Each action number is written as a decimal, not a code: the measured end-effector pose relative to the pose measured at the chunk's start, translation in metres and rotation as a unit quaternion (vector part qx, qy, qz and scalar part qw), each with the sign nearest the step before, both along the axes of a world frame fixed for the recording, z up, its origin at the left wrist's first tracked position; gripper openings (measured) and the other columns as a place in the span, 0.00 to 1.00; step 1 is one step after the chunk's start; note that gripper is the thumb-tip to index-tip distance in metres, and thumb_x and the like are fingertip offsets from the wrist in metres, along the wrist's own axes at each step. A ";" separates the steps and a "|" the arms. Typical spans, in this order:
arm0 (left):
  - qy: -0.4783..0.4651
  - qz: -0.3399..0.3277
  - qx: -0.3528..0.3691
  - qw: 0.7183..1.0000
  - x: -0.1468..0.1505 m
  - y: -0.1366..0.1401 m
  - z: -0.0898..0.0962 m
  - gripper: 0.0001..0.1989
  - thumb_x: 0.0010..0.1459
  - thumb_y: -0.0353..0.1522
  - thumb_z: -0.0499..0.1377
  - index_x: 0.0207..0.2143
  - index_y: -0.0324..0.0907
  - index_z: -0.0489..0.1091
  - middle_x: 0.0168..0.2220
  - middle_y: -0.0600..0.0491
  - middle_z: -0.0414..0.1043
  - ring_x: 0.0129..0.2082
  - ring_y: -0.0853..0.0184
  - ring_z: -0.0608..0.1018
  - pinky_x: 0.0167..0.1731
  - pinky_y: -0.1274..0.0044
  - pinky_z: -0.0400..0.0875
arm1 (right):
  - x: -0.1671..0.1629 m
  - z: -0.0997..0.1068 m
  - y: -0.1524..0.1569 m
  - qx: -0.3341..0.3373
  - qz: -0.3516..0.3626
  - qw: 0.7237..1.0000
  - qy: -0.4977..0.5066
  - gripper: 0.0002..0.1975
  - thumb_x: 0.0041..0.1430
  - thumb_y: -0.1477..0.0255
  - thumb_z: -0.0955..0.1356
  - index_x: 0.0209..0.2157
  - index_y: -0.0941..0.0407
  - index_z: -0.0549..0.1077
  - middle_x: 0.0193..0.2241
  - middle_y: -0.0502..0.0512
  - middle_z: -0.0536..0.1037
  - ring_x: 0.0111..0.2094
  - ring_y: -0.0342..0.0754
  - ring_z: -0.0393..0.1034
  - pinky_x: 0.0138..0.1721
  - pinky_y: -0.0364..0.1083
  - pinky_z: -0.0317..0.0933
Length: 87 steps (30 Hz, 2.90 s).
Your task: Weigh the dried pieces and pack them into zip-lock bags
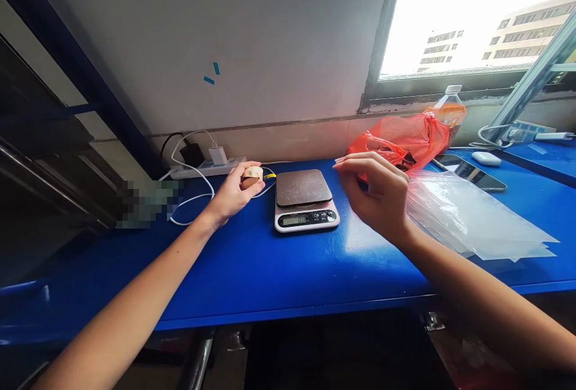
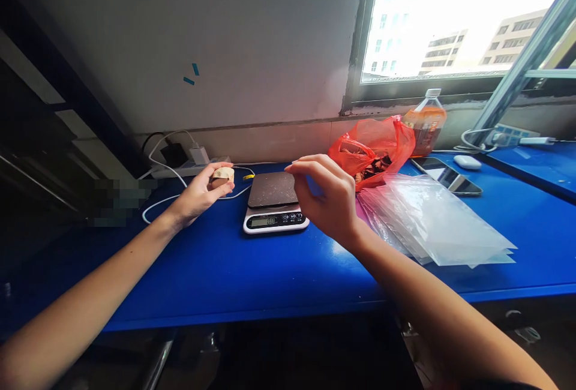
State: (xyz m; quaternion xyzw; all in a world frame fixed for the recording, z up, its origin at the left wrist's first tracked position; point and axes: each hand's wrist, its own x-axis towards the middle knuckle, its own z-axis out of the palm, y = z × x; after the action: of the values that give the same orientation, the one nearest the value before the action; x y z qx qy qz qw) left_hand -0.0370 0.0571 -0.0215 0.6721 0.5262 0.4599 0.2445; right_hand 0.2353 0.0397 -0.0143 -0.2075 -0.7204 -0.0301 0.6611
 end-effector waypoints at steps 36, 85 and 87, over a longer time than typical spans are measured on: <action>0.367 -0.076 0.043 0.926 0.067 0.037 0.001 0.22 0.61 0.38 0.52 0.58 0.51 0.63 0.53 0.49 0.59 0.49 0.57 0.73 0.52 0.63 0.66 | 0.011 0.010 -0.001 0.025 0.015 0.999 -0.034 0.14 0.55 0.83 0.64 0.33 0.53 0.79 0.31 0.53 0.78 0.33 0.45 0.73 0.34 0.45 0.67; 0.308 0.113 -0.022 0.944 -0.041 0.050 -0.042 0.28 0.61 0.46 0.49 0.60 0.44 0.54 0.58 0.43 0.52 0.63 0.52 0.58 0.63 0.60 0.51 | -0.001 -0.005 0.004 -0.046 -0.094 0.994 -0.029 0.13 0.57 0.78 0.64 0.39 0.54 0.78 0.33 0.50 0.82 0.30 0.42 0.77 0.34 0.41 0.71; 0.310 0.112 -0.023 0.944 -0.040 0.049 -0.041 0.28 0.61 0.45 0.49 0.60 0.44 0.53 0.58 0.43 0.52 0.63 0.52 0.58 0.63 0.59 0.51 | -0.002 -0.004 0.003 -0.037 -0.095 0.994 -0.030 0.12 0.57 0.78 0.64 0.36 0.54 0.78 0.31 0.49 0.81 0.29 0.41 0.76 0.32 0.40 0.70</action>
State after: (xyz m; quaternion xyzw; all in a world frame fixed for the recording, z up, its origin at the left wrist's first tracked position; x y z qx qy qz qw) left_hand -0.0769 0.1062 -0.0629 0.7125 0.6582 0.2410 0.0317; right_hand 0.2333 0.0427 -0.0187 -0.2980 -0.7179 -0.0722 0.6249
